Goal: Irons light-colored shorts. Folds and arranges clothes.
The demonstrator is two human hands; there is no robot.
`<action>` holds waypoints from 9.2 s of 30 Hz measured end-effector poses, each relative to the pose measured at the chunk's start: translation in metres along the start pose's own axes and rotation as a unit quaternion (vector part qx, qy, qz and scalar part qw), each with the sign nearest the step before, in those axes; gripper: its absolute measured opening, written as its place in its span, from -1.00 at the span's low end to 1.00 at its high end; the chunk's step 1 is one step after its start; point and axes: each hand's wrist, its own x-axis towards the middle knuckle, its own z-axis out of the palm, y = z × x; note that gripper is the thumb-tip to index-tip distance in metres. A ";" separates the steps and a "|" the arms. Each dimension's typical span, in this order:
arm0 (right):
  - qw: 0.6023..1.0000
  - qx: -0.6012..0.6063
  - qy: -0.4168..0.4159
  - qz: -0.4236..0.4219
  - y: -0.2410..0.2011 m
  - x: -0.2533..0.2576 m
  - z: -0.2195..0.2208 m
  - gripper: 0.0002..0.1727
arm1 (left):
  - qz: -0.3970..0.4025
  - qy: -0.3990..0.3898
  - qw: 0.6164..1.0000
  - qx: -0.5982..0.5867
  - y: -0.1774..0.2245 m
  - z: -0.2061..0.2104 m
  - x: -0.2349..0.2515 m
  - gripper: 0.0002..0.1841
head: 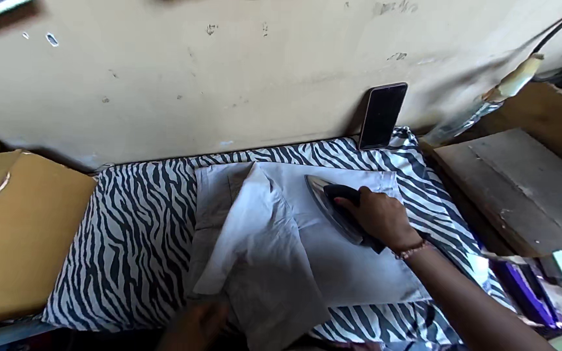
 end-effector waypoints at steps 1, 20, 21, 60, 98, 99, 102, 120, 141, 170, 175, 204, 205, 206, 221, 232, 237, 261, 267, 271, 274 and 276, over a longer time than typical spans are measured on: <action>1.000 -0.001 -0.006 -0.002 -0.004 0.001 -0.001 -0.16 | 0.002 0.085 0.995 0.052 0.018 -0.025 0.030 -0.61; 0.991 0.134 -0.021 0.009 -0.012 -0.067 -0.028 -0.34 | 0.032 0.062 0.981 -0.183 0.076 -0.077 0.292 -0.39; 0.992 0.121 -0.022 0.006 -0.042 -0.078 -0.035 -0.33 | 0.057 0.061 0.982 -0.168 0.078 -0.074 0.299 -0.47; 0.997 -0.016 -0.053 0.055 -0.178 -0.019 0.039 -0.37 | 0.014 0.088 0.993 0.075 0.003 -0.049 0.207 -0.51; 0.986 -0.062 -0.143 -0.066 -0.170 -0.097 0.067 -0.33 | 0.030 0.358 0.929 0.091 -0.109 0.047 0.101 -0.33; 0.985 -0.063 -0.145 -0.075 -0.180 -0.086 0.064 -0.34 | 0.028 0.371 0.925 0.080 -0.106 0.042 0.102 -0.38; 0.985 -0.051 -0.110 -0.122 -0.198 -0.067 0.072 -0.40 | 0.009 0.381 0.924 0.024 -0.094 0.020 0.097 -0.53; 0.967 -0.091 -0.098 -0.218 -0.165 -0.151 0.113 -0.37 | -0.029 0.459 0.885 -0.070 -0.139 -0.001 0.042 -0.68; 0.947 -0.057 -0.176 -0.264 -0.254 -0.121 0.096 -0.45 | 0.251 0.596 0.758 -0.090 -0.016 0.006 0.008 -0.82; 0.995 -0.062 -0.018 -0.078 -0.094 -0.171 0.105 -0.37 | 0.000 0.100 0.958 -0.267 -0.057 0.162 -0.008 -0.74; 0.990 -0.076 -0.037 -0.111 -0.095 -0.170 0.110 -0.38 | 0.035 0.173 0.956 -0.237 -0.058 0.172 -0.014 -0.76; 0.981 -0.074 0.084 -0.158 0.067 -0.141 0.020 -0.32 | -0.046 0.210 0.974 0.065 -0.060 -0.051 0.091 -0.78; 0.985 -0.061 0.071 -0.145 0.044 -0.142 0.018 -0.27 | -0.050 0.194 0.977 0.071 -0.057 -0.051 0.089 -0.73; 0.988 -0.061 0.041 -0.138 0.015 -0.140 0.018 -0.24 | -0.053 0.168 0.982 0.072 -0.057 -0.051 0.090 -0.65; 0.985 -0.097 -0.020 -0.139 -0.079 -0.051 0.039 -0.25 | -0.015 0.214 0.971 -0.105 -0.046 -0.052 0.087 -0.67; 0.975 -0.057 0.147 -0.159 0.016 -0.116 -0.028 -0.19 | 0.029 0.339 0.938 0.063 0.006 -0.086 0.149 -0.58; 0.925 -0.101 0.127 -0.344 -0.104 -0.086 0.003 -0.23 | -0.148 0.120 0.981 0.018 -0.035 -0.005 0.070 -0.50; 0.937 -0.143 -0.157 -0.276 -0.206 -0.104 0.086 -0.29 | 0.087 0.516 0.847 -0.098 -0.052 0.005 -0.020 -0.69; 0.934 -0.134 -0.149 -0.296 -0.200 -0.106 0.084 -0.30 | 0.067 0.516 0.846 -0.116 -0.048 0.010 -0.004 -0.71; 0.932 -0.126 -0.179 -0.290 -0.190 -0.107 0.083 -0.32 | 0.045 0.457 0.887 -0.045 -0.042 0.008 0.038 -0.72; 0.935 -0.138 -0.145 -0.292 -0.127 -0.108 0.063 -0.32 | -0.089 0.275 0.955 -0.060 -0.048 0.000 0.051 -0.63; 0.957 -0.135 -0.073 -0.247 -0.068 -0.103 0.050 -0.30 | -0.144 0.212 0.965 -0.061 -0.047 0.000 0.066 -0.56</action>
